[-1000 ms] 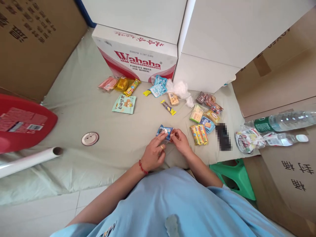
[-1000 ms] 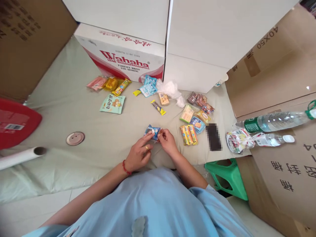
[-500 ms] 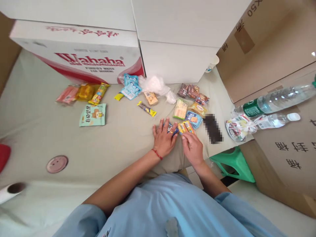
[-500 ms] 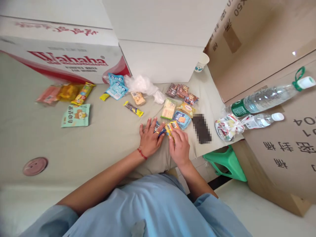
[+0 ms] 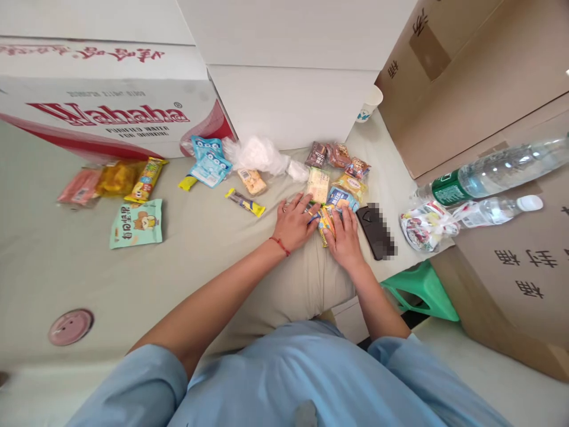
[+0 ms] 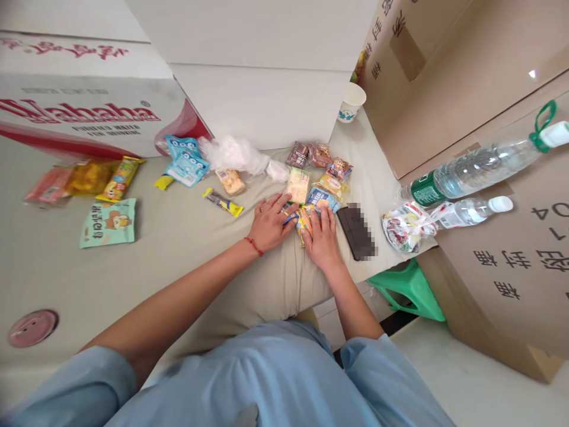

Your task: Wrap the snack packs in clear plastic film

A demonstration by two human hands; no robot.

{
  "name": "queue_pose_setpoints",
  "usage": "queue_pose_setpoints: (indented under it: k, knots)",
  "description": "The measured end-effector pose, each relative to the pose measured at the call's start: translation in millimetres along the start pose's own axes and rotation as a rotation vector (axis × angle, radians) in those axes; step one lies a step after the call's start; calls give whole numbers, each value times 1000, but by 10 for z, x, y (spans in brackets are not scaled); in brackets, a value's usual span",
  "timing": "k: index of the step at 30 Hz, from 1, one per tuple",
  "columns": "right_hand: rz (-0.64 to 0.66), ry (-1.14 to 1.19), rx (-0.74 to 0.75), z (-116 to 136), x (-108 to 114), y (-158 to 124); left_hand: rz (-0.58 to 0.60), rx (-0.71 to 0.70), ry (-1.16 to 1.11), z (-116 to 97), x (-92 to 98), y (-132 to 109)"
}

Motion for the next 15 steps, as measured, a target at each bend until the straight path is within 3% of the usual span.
queue_pose_setpoints:
  k: [5, 8, 12, 15]
  knots:
    - [14, -24, -9, 2, 33, 79, -35, -21, 1, 0, 45, 70]
    - [-37, -16, -4, 32, 157, 107, -152, -56, 18, 10, 220, -127]
    - [-153, 30, -14, 60, 420, 348, -221, -76, -106, 76, 467, -841]
    - [-90, 21, 40, 122, 511, 754, -256, 66, -187, 145, 567, -1631]
Point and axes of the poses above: each hand's wrist, its own y-axis towards the middle knuckle, its own x-axis out of the back of the hand, z = x × y, the point moved 1 cm from there along y, towards the middle knuckle, and after that the axes turned 9 degrees about -y, right-handed, at the moved point
